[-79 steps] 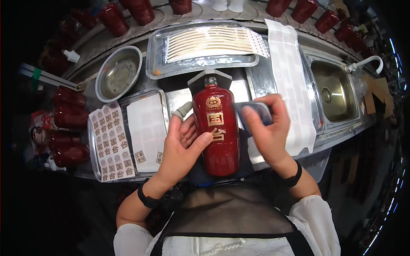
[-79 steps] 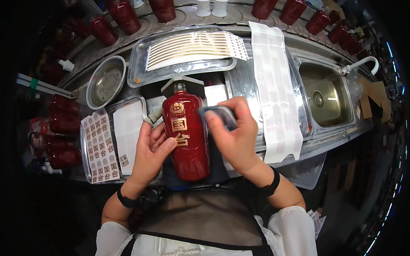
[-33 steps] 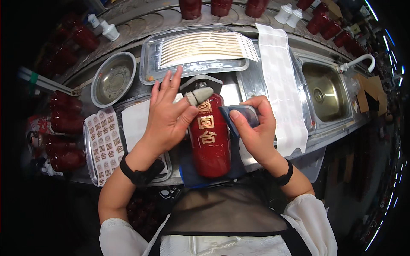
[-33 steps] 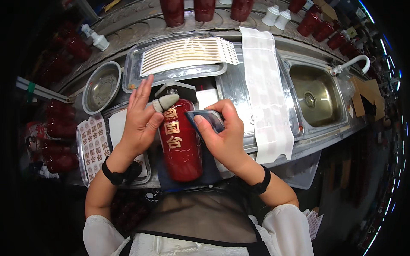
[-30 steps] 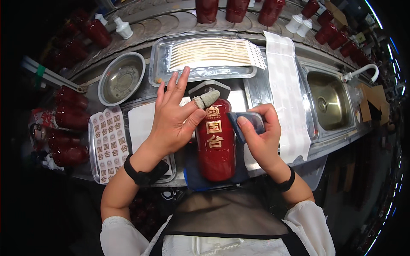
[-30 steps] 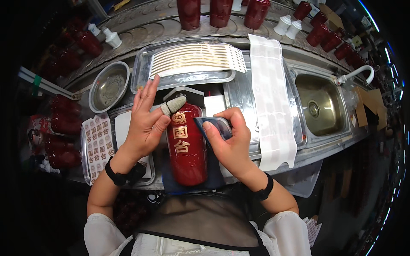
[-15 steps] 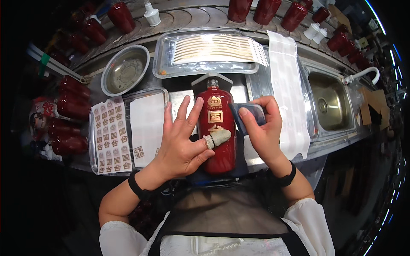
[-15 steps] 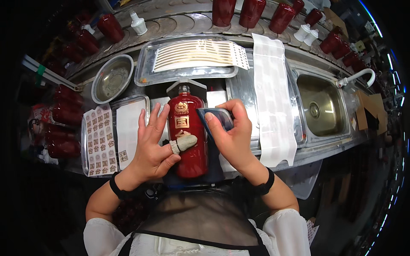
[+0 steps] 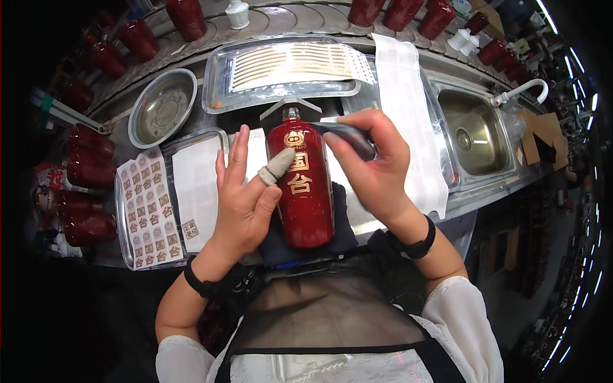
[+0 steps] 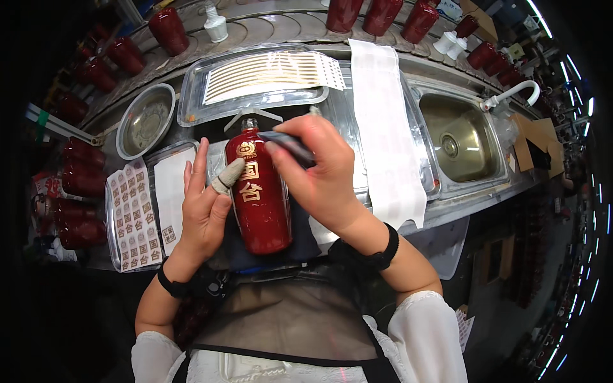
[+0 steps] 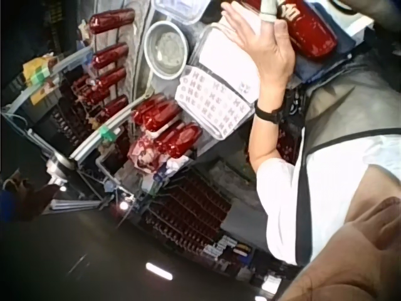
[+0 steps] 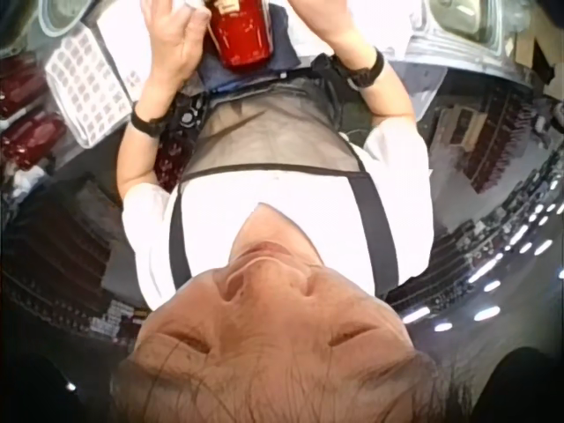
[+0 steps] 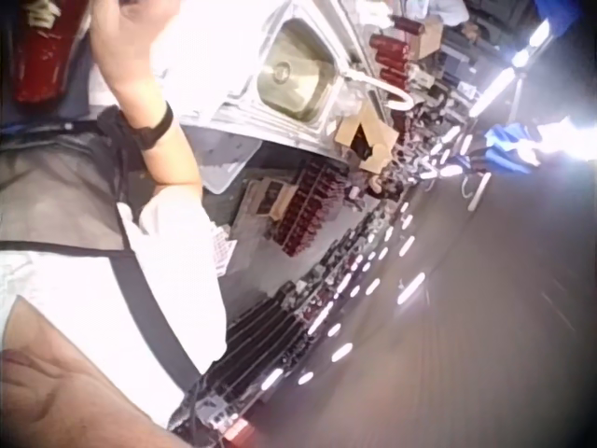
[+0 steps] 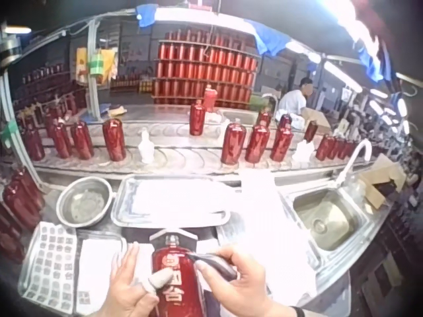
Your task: The user is applying decorative labels and neck bands to red liquor bottles.
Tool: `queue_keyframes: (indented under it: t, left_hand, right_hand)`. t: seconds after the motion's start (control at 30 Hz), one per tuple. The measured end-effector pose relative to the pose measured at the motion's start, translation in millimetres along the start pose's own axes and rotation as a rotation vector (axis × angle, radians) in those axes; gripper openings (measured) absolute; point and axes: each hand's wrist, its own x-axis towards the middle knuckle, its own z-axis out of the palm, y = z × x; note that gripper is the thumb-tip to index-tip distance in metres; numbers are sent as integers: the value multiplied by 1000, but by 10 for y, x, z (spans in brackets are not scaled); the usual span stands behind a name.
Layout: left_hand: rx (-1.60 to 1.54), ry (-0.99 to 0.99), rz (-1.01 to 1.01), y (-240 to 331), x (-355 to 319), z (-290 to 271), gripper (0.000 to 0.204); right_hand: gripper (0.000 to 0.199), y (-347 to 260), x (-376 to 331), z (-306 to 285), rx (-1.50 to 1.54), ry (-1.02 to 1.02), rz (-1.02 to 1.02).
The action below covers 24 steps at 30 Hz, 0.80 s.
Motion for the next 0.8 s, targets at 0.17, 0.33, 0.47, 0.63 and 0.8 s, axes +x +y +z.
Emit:
queue_keyframes:
  t: [0.17,0.33,0.47,0.63,0.8]
  left_hand:
    - [-147,84,-85,8,-90,-99,45]
    - [-137,55,-139,10,-195,-267,56]
    - [-181,30,-139,1,-221,-260,53]
    - [-241,18,-137,37,-194,-236,53]
    - [-291,-4,-111,4,-203,-224,46]
  right_hand:
    - [30,-109,184,102,-368,-259,-431]
    - [25,-360,-132,-6,-268,-500,-557]
    - [26,-407,-23,24,-96,-538,-243]
    - [17,120,452,136,-154,-140,49]
    - [24,-128,-47,-86,-141,-449,-582]
